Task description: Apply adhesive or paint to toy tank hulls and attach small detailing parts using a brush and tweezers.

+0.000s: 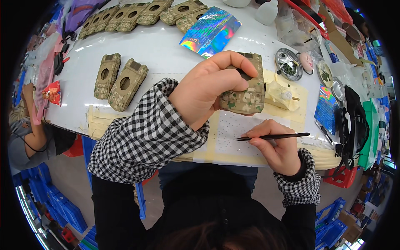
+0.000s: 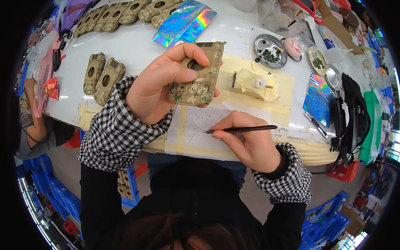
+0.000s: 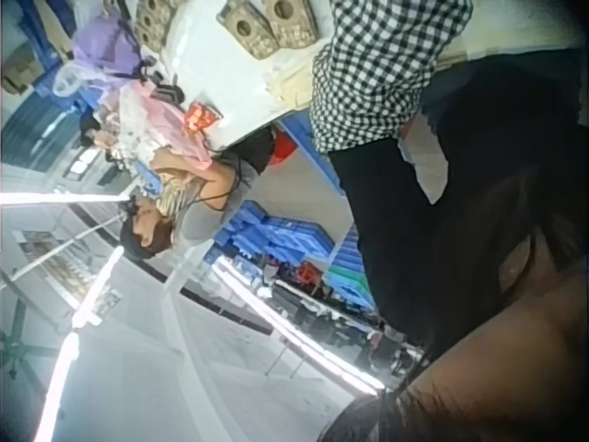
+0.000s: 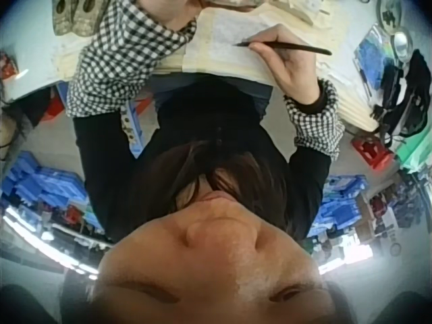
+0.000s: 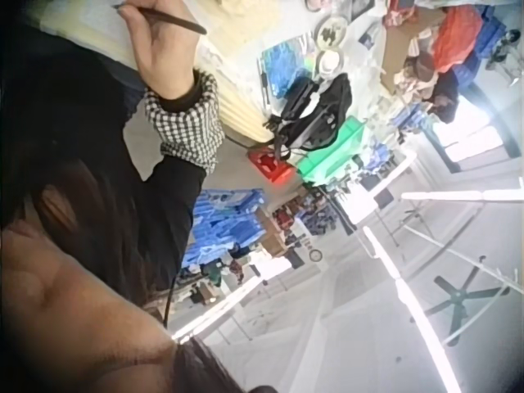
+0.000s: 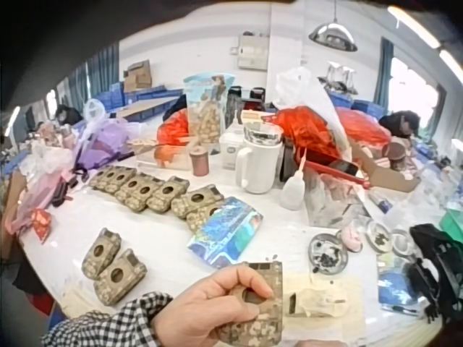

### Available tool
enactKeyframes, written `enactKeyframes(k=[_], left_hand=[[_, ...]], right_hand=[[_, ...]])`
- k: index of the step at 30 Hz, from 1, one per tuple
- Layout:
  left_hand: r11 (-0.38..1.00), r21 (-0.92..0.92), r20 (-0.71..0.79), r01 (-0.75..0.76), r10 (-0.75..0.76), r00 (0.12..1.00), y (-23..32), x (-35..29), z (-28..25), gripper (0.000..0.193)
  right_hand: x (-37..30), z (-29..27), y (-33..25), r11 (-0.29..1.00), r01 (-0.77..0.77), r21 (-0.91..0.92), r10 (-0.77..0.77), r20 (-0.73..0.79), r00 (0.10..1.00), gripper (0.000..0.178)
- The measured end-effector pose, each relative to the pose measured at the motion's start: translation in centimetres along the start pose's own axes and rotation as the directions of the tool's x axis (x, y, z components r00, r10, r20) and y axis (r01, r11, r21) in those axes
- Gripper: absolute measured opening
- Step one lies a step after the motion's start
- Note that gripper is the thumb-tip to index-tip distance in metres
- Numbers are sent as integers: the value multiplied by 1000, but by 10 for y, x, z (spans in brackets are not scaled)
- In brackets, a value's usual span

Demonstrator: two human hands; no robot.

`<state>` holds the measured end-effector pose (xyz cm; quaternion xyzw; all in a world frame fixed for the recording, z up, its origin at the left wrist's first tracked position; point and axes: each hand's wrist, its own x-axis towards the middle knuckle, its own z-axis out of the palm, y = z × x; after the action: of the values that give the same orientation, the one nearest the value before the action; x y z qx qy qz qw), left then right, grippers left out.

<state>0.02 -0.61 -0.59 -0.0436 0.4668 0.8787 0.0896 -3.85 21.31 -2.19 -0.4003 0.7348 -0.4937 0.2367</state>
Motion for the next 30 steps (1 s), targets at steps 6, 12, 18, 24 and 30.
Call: enactKeyframes(k=[6,12,18,24,30], left_hand=[[1000,3,4,2,-2,1000,0,0,-1,24],[1000,7,-4,2,-2,1000,1,-1,1,24],[1000,-1,7,3,-3,1000,0,0,-1,24],[1000,-2,-3,0,0,1000,0,-1,0,23],[1000,-6,-1,-1,1,1000,-1,0,-1,24]], right_hand=[[1,0,-1,1000,-5,-7,5,14,1000,10],[0,-1,-1,1000,-2,-1,2,16,1000,10],[-1,0,1,1000,-2,16,2,8,1000,10],[1,0,-1,1000,-7,4,7,12,1000,10],[0,0,-1,1000,-18,5,18,19,1000,9]])
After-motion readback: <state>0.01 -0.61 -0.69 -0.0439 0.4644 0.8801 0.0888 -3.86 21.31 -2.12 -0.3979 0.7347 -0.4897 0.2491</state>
